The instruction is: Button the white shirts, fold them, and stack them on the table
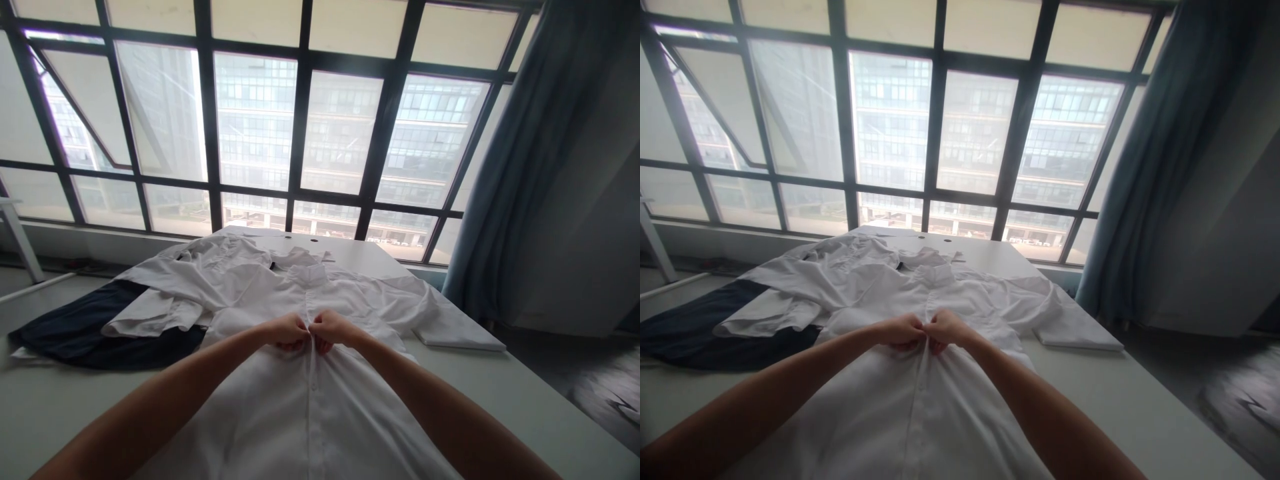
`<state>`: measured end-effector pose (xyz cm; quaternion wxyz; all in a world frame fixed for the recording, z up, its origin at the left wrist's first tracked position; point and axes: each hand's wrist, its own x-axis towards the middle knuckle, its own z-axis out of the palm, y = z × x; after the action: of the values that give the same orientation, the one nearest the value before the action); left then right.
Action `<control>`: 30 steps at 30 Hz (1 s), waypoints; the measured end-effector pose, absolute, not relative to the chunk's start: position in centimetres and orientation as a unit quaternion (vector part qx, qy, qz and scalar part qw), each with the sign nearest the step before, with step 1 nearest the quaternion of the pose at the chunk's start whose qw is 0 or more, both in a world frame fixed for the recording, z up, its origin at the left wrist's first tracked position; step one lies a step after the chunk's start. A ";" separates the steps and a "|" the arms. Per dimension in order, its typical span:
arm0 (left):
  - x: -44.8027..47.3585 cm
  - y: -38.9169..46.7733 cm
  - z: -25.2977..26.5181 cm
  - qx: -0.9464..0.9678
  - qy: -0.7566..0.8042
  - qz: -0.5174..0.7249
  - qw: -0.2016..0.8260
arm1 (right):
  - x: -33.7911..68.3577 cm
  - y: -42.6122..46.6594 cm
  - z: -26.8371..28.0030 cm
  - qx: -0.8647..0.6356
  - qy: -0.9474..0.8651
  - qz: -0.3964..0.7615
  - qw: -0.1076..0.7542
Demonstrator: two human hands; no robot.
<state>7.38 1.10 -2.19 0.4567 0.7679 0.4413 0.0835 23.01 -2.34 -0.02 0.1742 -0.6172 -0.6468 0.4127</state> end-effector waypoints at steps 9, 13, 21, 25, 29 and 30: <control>6.2 0.0 -3.0 0.733 0.376 0.201 0.530 | 24.8 -3.5 -3.6 -0.529 -0.636 0.443 0.346; 6.3 -0.2 -3.1 0.737 0.380 0.207 0.519 | 25.0 -3.7 -4.1 -0.506 -0.647 0.442 0.361; 6.2 -0.2 -3.0 0.739 0.377 0.193 0.525 | 24.7 -3.9 -4.1 -0.502 -0.671 0.403 0.368; 6.0 0.2 -3.1 0.734 0.380 0.175 0.535 | 24.7 -4.1 -3.9 -0.511 -0.675 0.387 0.364; 6.1 0.4 -3.3 0.726 0.386 0.174 0.542 | 24.7 -3.9 -3.8 -0.510 -0.655 0.429 0.356; 6.1 0.4 -3.3 0.724 0.385 0.175 0.545 | 24.8 -3.8 -3.8 -0.508 -0.652 0.436 0.355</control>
<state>6.12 0.37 -3.29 0.5449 0.7241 0.3847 0.1752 24.77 -3.79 -3.79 0.3554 -0.5080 -0.6523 0.4360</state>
